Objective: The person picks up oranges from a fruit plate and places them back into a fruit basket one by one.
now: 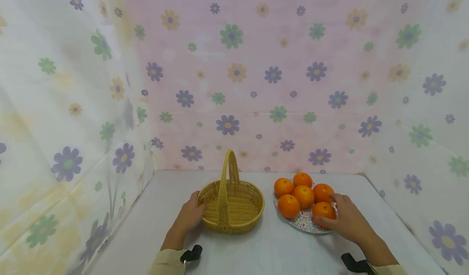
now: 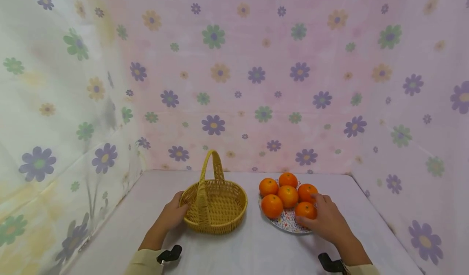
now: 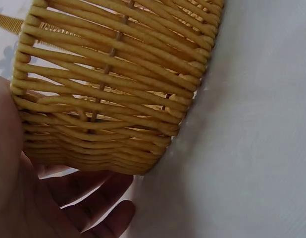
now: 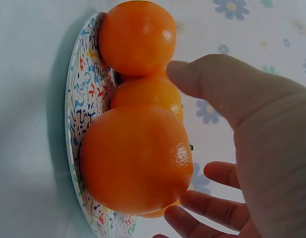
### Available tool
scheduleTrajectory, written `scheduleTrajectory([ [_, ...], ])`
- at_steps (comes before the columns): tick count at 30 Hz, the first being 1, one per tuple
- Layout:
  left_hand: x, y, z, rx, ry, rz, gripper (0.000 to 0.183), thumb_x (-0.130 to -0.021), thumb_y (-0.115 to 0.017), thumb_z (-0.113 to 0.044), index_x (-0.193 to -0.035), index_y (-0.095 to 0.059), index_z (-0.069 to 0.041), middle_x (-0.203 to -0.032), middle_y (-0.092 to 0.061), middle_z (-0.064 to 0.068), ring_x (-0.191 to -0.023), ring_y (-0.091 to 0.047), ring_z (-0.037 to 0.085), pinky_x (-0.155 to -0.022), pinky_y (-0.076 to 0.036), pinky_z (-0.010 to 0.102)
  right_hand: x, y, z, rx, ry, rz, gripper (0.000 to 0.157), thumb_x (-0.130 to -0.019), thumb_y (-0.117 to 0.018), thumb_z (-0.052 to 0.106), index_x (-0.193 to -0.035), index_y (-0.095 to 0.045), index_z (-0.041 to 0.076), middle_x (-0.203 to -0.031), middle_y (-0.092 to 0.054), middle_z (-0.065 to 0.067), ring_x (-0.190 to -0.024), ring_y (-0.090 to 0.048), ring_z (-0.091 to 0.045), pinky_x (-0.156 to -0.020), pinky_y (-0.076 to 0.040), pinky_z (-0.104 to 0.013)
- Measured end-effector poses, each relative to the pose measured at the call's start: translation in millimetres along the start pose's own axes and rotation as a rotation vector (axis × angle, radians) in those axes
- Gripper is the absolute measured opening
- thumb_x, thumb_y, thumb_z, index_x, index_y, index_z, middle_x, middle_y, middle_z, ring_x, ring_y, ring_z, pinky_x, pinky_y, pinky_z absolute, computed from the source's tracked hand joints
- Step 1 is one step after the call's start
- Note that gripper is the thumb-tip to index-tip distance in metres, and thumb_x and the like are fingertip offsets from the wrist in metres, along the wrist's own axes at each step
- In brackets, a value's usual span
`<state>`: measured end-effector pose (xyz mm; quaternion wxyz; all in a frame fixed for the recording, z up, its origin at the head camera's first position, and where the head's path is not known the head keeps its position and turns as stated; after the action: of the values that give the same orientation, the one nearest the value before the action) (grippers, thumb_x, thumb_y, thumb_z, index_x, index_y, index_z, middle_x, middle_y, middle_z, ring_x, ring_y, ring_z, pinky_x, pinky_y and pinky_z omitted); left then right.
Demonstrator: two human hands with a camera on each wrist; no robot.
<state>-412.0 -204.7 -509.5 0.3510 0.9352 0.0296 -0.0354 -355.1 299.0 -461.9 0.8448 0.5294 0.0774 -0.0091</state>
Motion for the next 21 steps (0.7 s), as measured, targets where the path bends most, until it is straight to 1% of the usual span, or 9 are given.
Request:
scheduleTrajectory([
  [3, 1.8, -1.4, 1.0, 0.027, 0.006, -0.015, 0.057, -0.101, -0.046, -0.023, -0.156, -0.036, -0.009, -0.151, -0.054, 0.023, -0.142, -0.049, 0.046, -0.114, -0.040, 0.064, -1, -0.9, 2, -0.010, -0.017, 0.009, 0.104, -0.076, -0.080, 0.067, -0.143, -0.045, -0.006, -0.140, -0.049, -0.036, -0.117, -0.058, -0.045, -0.099, -0.050, -0.068],
  [8, 4.0, -6.3, 2.6, 0.051, 0.024, -0.019, 0.056, -0.101, -0.039, -0.021, -0.156, -0.033, -0.010, -0.155, -0.049, 0.023, -0.146, -0.044, 0.046, -0.116, -0.037, 0.065, -3, -4.9, 3, -0.013, -0.064, 0.021, 0.102, -0.074, -0.085, 0.061, -0.142, -0.048, -0.005, -0.139, -0.051, -0.035, -0.118, -0.057, -0.045, -0.102, -0.048, -0.068],
  [13, 5.1, -7.8, 2.2, 0.046, 0.041, -0.044, 0.057, -0.100, -0.038, -0.021, -0.156, -0.032, -0.009, -0.155, -0.049, 0.024, -0.145, -0.044, 0.046, -0.116, -0.036, 0.066, -5, -9.4, -1, -0.019, -0.088, 0.011, 0.098, -0.073, -0.087, 0.057, -0.139, -0.050, -0.005, -0.136, -0.053, -0.034, -0.116, -0.057, -0.045, -0.102, -0.048, -0.068],
  [18, 7.3, -6.5, 1.6, 0.040, 0.027, -0.075, 0.058, -0.100, -0.037, -0.019, -0.156, -0.032, -0.007, -0.154, -0.050, 0.024, -0.145, -0.045, 0.045, -0.116, -0.037, 0.065, -5, -13.7, -5, -0.056, -0.106, 0.009, 0.098, -0.073, -0.088, 0.056, -0.138, -0.048, -0.006, -0.135, -0.053, -0.033, -0.116, -0.056, -0.045, -0.104, -0.046, -0.069],
  [21, 7.6, -8.2, 1.7, 0.047, 0.021, -0.073, 0.059, -0.101, -0.037, -0.020, -0.158, -0.029, -0.007, -0.156, -0.048, 0.023, -0.146, -0.044, 0.044, -0.118, -0.035, 0.064, -4, -16.2, -8, -0.077, -0.130, 0.013, 0.097, -0.074, -0.088, 0.054, -0.139, -0.047, -0.007, -0.135, -0.053, -0.033, -0.117, -0.056, -0.045, -0.104, -0.046, -0.069],
])
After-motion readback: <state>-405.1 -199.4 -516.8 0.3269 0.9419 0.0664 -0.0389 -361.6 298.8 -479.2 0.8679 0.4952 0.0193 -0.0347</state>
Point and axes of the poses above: each hand's wrist, its own x-axis away from the middle knuckle, its own y-axis out of the back of the hand, z = x × y, the point moved 6 cm from there along -x, towards the middle knuckle
